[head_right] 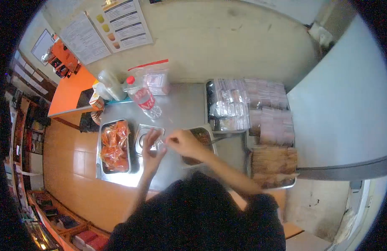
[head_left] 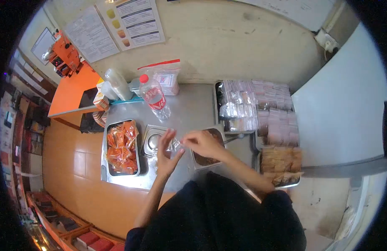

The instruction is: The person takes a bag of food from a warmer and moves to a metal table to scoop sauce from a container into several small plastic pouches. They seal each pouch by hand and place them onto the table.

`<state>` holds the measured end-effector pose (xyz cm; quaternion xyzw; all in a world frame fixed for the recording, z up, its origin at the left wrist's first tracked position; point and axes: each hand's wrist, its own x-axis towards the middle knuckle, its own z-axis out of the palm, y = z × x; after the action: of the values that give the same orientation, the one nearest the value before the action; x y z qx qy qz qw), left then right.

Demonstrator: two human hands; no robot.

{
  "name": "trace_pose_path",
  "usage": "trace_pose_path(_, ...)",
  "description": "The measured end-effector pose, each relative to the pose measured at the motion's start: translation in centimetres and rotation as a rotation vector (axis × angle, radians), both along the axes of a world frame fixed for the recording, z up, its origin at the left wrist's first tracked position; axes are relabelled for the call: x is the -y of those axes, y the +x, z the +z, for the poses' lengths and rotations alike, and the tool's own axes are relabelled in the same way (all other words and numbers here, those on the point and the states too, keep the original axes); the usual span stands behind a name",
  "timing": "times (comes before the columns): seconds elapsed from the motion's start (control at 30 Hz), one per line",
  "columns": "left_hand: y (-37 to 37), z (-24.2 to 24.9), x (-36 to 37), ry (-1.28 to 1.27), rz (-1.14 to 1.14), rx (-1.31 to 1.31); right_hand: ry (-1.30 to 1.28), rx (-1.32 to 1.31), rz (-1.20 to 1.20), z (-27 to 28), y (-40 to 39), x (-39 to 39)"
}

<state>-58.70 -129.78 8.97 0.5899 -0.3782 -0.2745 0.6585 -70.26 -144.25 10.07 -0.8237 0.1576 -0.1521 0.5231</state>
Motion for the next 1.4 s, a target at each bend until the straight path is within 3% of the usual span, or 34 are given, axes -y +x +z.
trace_pose_path(0.03,0.1,-1.0,0.1,0.084,-0.026,0.049,0.049,0.012,-0.024,0.1,-1.0,-0.9)
trace_pose_path(0.1,-0.2,-2.3,-0.1,0.088,-0.035,-0.138,0.140,0.058,-0.061,-0.5,-2.9,-1.3)
trace_pose_path(0.17,-1.1,-1.8,-0.5,0.059,-0.043,-0.351,0.346,0.150,-0.322,-1.8,-5.6,-1.4)
trace_pose_path(0.3,-0.7,-3.9,-2.1,0.045,-0.050,-0.620,-0.232,0.038,-1.375,-11.5,-11.6,0.5)
trace_pose_path(0.4,-0.1,-5.1,-3.2,0.067,-0.081,-0.758,0.390,-0.053,-1.331,-12.2,-10.4,0.5)
trace_pose_path(0.43,-0.1,-5.1,-3.3,0.080,-0.089,-0.803,0.341,0.171,-0.978,-11.9,-10.3,0.7)
trace_pose_path(0.53,-0.4,-4.8,-3.9,0.105,-0.073,-0.883,0.090,0.230,-0.879,-10.8,-7.3,-1.2)
trace_pose_path(0.63,-0.4,-6.2,-4.3,0.104,-0.034,-0.936,-0.147,-0.191,-0.698,-8.8,-7.4,-3.0)
trace_pose_path(0.73,-0.2,-7.7,-4.8,0.126,-0.008,-0.988,-0.432,0.252,-0.626,-7.1,-8.7,-3.4)
trace_pose_path(0.93,-0.9,-9.5,-4.9,0.148,-0.017,-1.074,-0.544,0.129,-0.303,-7.1,-11.8,-3.8)
trace_pose_path(1.03,-1.3,-10.4,-5.1,0.152,-0.033,-1.097,-0.441,0.213,-0.217,-7.8,-12.0,-5.5)
trace_pose_path(1.13,-1.7,-10.3,-5.2,0.177,-0.055,-1.097,-0.327,0.156,-0.458,-8.0,-11.5,-4.5)
trace_pose_path(1.23,-2.1,-10.4,-5.3,0.168,-0.077,-1.099,-0.477,0.175,-0.370,-8.8,-11.1,-3.3)
trace_pose_path(1.33,-1.7,-11.5,-5.1,0.143,-0.093,-1.095,-0.428,0.259,-0.252,-7.9,-11.5,-5.9)
trace_pose_path(1.4,-1.8,-11.9,-5.4,0.154,-0.085,-1.102,-0.392,0.228,-0.303,-8.1,-11.7,-5.7)
